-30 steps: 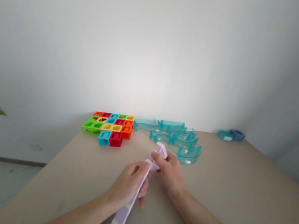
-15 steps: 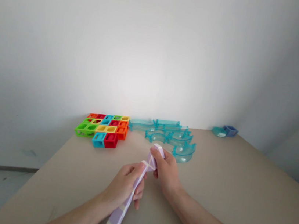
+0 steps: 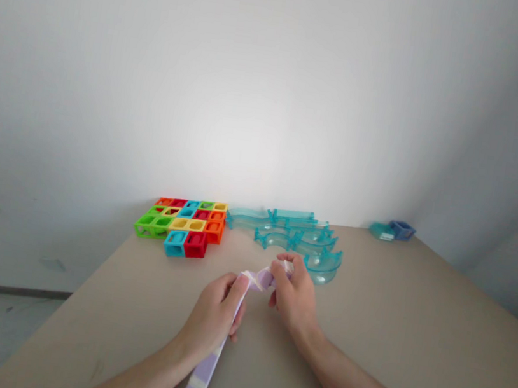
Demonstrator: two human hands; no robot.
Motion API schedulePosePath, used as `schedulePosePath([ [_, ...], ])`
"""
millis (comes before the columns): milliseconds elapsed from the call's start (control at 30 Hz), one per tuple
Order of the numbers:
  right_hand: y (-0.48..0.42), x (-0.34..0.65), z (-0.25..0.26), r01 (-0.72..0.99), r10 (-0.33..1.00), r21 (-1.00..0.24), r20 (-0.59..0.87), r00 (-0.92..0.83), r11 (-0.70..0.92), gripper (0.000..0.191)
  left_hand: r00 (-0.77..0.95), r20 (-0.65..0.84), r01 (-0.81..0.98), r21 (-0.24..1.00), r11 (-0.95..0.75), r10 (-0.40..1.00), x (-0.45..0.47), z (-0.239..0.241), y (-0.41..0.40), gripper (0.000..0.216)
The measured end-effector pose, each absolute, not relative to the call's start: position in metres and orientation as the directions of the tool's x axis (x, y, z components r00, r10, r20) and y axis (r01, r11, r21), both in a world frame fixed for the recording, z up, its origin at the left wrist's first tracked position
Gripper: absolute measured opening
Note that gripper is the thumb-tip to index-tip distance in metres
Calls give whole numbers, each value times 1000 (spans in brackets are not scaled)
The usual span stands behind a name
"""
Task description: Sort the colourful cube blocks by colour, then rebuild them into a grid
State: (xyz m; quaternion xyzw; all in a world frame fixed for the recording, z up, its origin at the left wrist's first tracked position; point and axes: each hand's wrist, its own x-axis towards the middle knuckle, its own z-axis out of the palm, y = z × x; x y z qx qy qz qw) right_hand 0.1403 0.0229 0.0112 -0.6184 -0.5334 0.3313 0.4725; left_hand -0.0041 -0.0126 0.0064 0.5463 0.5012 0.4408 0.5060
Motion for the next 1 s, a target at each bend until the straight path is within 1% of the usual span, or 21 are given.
schedulePosePath([
  [100, 23, 144, 15, 465, 976, -880, 177, 124, 100, 27, 84, -30, 79, 997, 24, 996, -8, 10, -9, 43],
  [167, 24, 148, 15, 491, 967, -847, 251, 34, 203, 27, 124, -98, -10, 995, 100, 988, -10, 10, -4, 45],
  [200, 24, 151, 15, 487, 950, -826, 311, -26, 284, 28, 161, -142, -61, 986, 154, 977, -11, 10, -2, 46],
  [267, 26, 157, 15, 456, 877, -754, 451, -163, 473, 28, 247, -223, -144, 954, 263, 943, -15, 8, 4, 50],
  [333, 29, 164, 16, 413, 773, -654, 547, -321, 634, 26, 303, -259, -188, 927, 324, 917, -18, 7, 8, 52],
  [433, 35, 170, 19, 370, 651, -538, 579, -491, 757, 26, 315, -247, -206, 925, 320, 916, -22, 7, 11, 53],
  [500, 37, 171, 20, 418, 645, -492, 569, -510, 764, 27, 292, -227, -184, 940, 287, 929, -22, 9, 10, 52],
  [633, 35, 166, 23, 607, 735, -429, 506, -452, 669, 33, 211, -207, -80, 970, 227, 955, -19, 9, 6, 50],
  [767, 25, 156, 27, 744, 818, -373, 412, -402, 554, 33, 133, -157, 110, 984, 142, 979, -18, 6, 2, 46],
  [900, 20, 147, 29, 849, 888, -311, 322, -329, 428, 40, 84, -80, 323, 945, 49, 993, -20, 5, -2, 44],
  [1000, 19, 146, 28, 881, 915, -287, 268, -302, 375, 46, 70, -42, 400, 917, 11, 997, -22, 4, -3, 44],
])
